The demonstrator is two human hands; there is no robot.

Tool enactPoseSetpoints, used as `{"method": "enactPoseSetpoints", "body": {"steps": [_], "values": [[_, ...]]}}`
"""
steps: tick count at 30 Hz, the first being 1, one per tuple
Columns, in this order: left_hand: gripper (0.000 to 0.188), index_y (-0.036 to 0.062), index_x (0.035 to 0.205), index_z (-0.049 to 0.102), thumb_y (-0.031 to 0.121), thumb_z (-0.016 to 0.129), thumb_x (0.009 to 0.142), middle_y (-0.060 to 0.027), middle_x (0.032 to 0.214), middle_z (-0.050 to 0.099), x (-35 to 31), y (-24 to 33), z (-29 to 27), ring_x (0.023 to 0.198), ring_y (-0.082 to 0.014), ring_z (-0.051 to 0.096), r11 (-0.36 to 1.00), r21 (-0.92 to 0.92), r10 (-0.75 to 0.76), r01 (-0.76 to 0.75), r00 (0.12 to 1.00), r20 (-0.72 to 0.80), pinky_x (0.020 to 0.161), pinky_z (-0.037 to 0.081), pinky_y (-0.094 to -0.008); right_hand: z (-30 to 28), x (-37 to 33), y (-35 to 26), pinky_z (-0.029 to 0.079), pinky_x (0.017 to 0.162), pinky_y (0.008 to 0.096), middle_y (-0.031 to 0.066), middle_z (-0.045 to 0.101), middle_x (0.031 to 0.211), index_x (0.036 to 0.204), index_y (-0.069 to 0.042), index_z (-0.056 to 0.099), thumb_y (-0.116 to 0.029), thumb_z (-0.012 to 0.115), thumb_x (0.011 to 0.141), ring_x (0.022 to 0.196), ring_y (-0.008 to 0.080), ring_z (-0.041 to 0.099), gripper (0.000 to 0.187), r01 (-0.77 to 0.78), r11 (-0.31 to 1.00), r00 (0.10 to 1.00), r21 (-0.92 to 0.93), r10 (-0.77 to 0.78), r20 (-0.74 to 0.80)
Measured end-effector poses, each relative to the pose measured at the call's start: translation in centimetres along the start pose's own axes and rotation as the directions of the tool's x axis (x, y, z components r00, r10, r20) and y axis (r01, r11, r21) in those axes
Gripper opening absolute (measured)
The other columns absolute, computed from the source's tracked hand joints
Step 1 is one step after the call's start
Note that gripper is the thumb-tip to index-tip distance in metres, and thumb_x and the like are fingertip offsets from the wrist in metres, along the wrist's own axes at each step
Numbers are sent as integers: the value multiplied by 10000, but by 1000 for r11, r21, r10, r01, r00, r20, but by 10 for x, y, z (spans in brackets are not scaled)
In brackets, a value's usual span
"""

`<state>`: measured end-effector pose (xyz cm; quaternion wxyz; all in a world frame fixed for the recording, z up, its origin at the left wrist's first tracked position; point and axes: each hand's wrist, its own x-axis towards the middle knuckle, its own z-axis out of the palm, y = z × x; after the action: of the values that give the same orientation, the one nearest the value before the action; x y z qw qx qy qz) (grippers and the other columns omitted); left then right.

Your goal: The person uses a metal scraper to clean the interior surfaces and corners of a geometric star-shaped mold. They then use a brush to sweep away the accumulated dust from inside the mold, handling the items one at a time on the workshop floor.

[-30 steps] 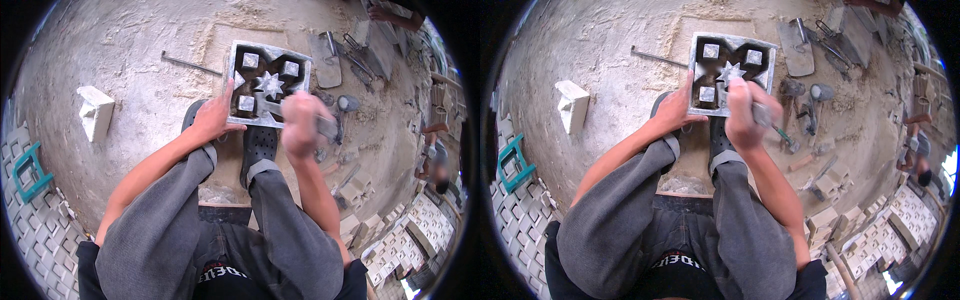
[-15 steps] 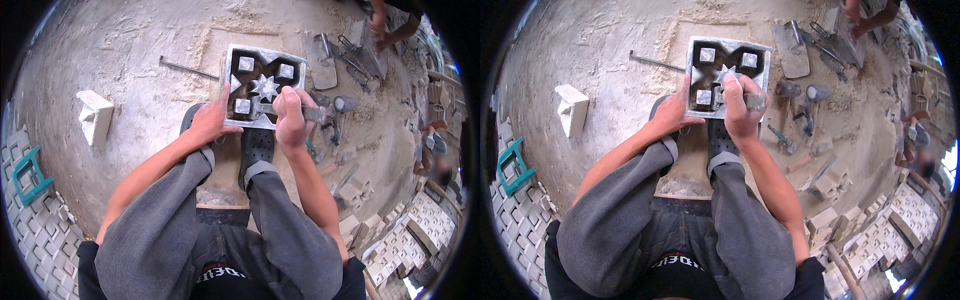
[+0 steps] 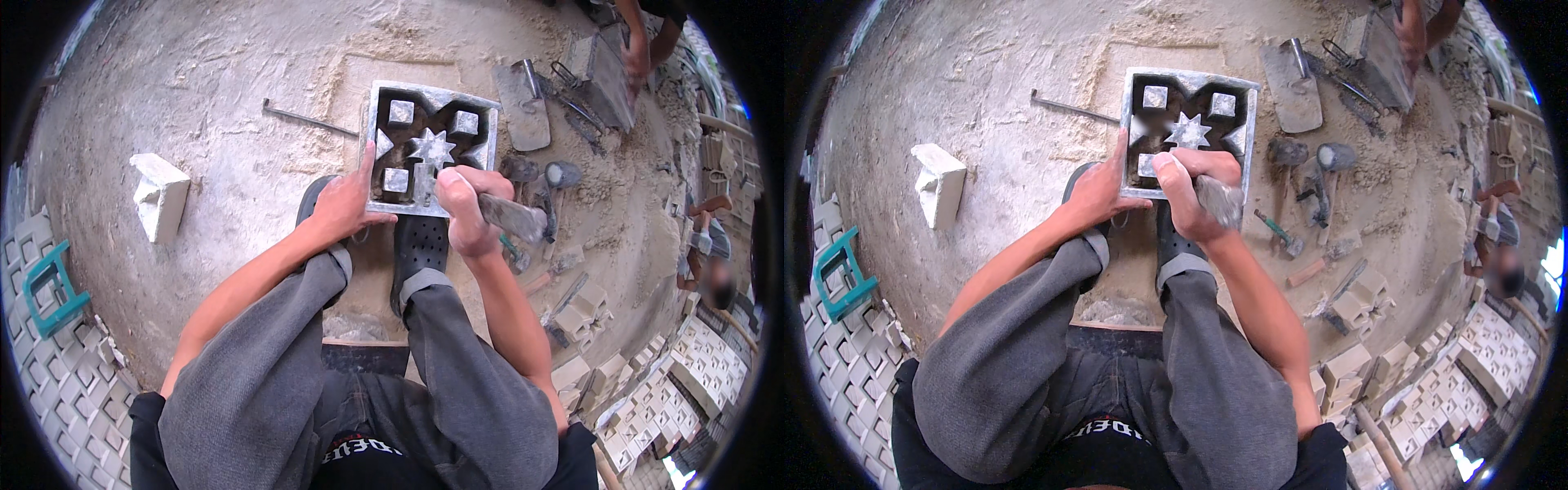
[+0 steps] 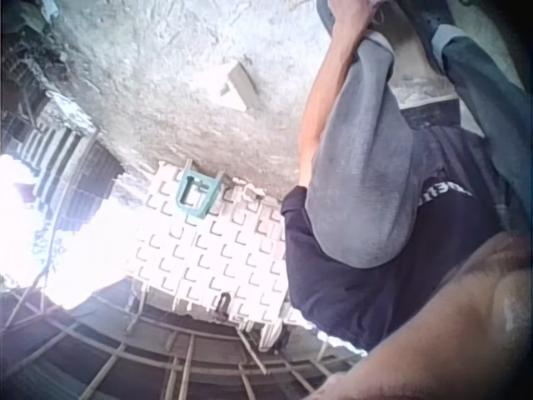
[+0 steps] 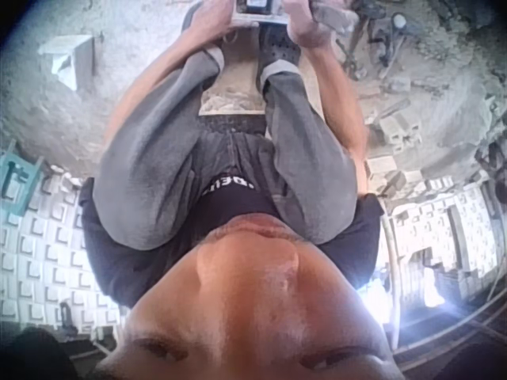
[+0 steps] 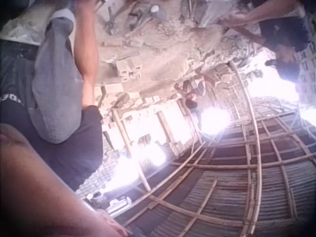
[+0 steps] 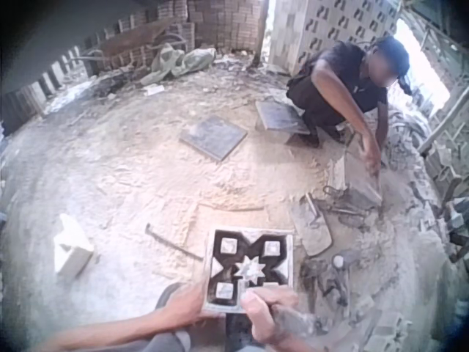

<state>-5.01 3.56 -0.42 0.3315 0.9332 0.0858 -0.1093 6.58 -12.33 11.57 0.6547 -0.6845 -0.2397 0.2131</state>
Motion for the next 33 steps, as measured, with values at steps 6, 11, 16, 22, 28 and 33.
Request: {"method": "enactPoseSetpoints", "body": {"steps": [6, 11, 16, 22, 28, 33], "values": [[1363, -61, 1510, -28, 629, 779, 655, -277, 979, 631, 0, 1, 3, 881, -439, 639, 999, -23, 24, -24, 999, -30, 804, 509, -464, 8, 7, 38, 289, 426, 328, 52, 325, 483, 566, 15, 441, -81, 570, 872, 422, 137, 326, 345, 214, 949, 975, -233, -194, 106], [1355, -57, 1511, -28, 623, 779, 661, -276, 976, 631, 0, -3, -2, 889, -442, 638, 1000, 9, -9, 9, 1000, 8, 801, 509, -463, 5, 17, -3, 273, 447, 322, 36, 340, 518, 579, 20, 448, -86, 566, 881, 474, 95, 320, 341, 16, 996, 1000, -88, -16, -1], [1344, -57, 1511, -24, 620, 775, 668, -280, 970, 632, -1, 1, 1, 876, -440, 641, 999, 5, 33, -33, 999, -8, 789, 509, -464, -1, 12, 21, 278, 449, 328, 39, 350, 517, 586, 18, 455, -90, 568, 881, 473, 101, 326, 334, 65, 988, 998, -137, -65, 4], [1336, -59, 1512, -12, 630, 765, 671, -278, 972, 633, -2, -4, -1, 858, -439, 640, 1000, 24, -19, 19, 1000, 4, 781, 508, -466, 10, 21, 6, 284, 467, 319, 18, 372, 523, 592, 14, 440, -103, 578, 881, 498, 89, 347, 341, -74, 995, 996, -65, 70, -58], [1347, -55, 1515, -6, 641, 766, 658, -268, 941, 641, 2, 4, 0, 852, -434, 642, 999, 39, -22, 20, 999, 42, 787, 508, -463, 3, 4, 45, 293, 449, 320, 30, 332, 503, 573, 21, 444, -78, 581, 856, 461, 97, 332, 330, 109, 967, 994, -230, -104, 32], [1351, -51, 1517, -2, 637, 774, 651, -259, 929, 647, -2, -1, -3, 855, -433, 645, 999, 30, -32, 31, 999, 26, 798, 507, -461, 7, 22, 2, 296, 451, 311, 24, 393, 505, 581, 17, 486, -91, 595, 862, 474, 85, 357, 320, -54, 997, 997, -56, 51, -60]]}}
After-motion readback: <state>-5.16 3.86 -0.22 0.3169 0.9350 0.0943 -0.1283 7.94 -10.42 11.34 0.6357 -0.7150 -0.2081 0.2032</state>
